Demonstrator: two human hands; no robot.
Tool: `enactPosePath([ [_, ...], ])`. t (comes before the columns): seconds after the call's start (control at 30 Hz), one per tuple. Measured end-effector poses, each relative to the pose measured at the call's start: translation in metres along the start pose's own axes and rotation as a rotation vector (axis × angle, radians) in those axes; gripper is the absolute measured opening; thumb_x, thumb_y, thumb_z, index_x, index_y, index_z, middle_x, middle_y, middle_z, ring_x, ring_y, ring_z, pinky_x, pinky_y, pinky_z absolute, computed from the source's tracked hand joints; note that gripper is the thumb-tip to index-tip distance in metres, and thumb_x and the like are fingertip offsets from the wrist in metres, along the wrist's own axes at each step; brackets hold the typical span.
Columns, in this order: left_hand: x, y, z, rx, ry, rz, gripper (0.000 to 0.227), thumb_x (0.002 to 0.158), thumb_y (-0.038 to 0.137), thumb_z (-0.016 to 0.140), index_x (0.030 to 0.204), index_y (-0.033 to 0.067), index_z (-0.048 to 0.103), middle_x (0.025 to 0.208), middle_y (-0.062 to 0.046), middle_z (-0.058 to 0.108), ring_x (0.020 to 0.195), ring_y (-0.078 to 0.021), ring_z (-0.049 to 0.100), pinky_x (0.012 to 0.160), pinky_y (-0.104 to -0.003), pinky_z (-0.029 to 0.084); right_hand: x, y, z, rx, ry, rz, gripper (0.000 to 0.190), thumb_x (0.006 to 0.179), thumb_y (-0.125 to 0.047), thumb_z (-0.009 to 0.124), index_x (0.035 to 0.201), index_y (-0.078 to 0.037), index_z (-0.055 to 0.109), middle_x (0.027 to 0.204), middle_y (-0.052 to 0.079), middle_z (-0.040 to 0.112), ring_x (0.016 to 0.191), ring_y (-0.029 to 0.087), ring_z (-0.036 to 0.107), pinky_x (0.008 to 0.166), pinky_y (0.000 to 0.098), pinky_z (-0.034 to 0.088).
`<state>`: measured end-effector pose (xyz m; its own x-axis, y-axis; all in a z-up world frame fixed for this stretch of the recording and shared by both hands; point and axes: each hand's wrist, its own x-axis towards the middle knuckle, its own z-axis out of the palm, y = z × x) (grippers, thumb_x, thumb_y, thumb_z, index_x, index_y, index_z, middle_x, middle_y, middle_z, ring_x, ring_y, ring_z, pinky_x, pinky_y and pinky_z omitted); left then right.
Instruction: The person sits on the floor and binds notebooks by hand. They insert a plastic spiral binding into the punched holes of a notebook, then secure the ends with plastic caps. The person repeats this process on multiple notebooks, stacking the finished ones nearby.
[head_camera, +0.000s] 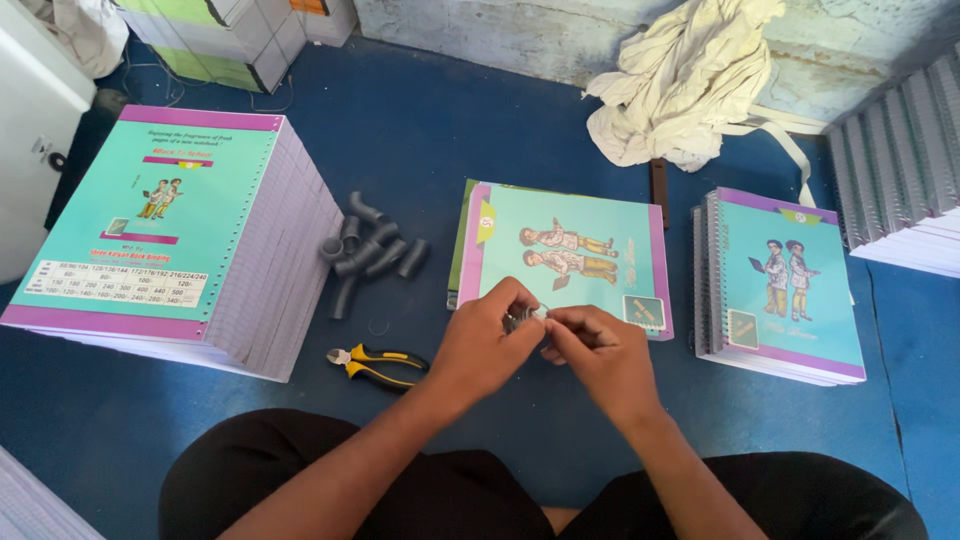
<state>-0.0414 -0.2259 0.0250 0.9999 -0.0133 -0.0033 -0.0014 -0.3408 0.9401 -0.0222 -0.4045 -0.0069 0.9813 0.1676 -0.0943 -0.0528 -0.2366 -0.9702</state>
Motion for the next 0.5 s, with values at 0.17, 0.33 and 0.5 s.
enactPosePath([
  [0.17, -0.0028, -0.0015, 0.0045, 0.092, 0.039, 0.024, 0.022, 0.093, 0.026, 0.062, 0.094, 0.0049, 0.066, 0.073, -0.008, 0.072, 0.062, -0.0199, 0.069, 0.059, -0.035, 0.054, -0.0036, 0.0007, 0.0036, -0.140, 0.025, -0.146, 0.021, 0.093, -0.014, 0.069, 0.107, 0.000, 0.076, 0.086, 0.009, 0.079, 0.074, 0.011, 0.077, 0.067, 0.0237, 0.064],
  [0.33, 0.0005, -0.0044, 0.0038, 0.176, 0.033, 0.089, 0.021, 0.095, 0.026, 0.062, 0.094, 0.0056, 0.066, 0.069, -0.010, 0.069, 0.061, -0.0249, 0.068, 0.058, -0.039, 0.052, -0.0062, -0.0022, 0.0034, -0.292, 0.036, -0.241, 0.020, 0.094, -0.016, 0.069, 0.106, -0.001, 0.076, 0.084, 0.009, 0.079, 0.074, 0.011, 0.077, 0.065, 0.0232, 0.062],
  [0.5, 0.0007, -0.0029, -0.0002, 0.203, -0.005, 0.089, 0.020, 0.095, 0.027, 0.061, 0.092, 0.0071, 0.065, 0.065, -0.009, 0.067, 0.058, -0.0252, 0.067, 0.056, -0.040, 0.051, -0.0035, -0.0035, -0.0033, -0.320, -0.029, -0.308, 0.019, 0.095, -0.016, 0.068, 0.105, -0.002, 0.076, 0.086, 0.009, 0.080, 0.074, 0.012, 0.078, 0.065, 0.0230, 0.061],
])
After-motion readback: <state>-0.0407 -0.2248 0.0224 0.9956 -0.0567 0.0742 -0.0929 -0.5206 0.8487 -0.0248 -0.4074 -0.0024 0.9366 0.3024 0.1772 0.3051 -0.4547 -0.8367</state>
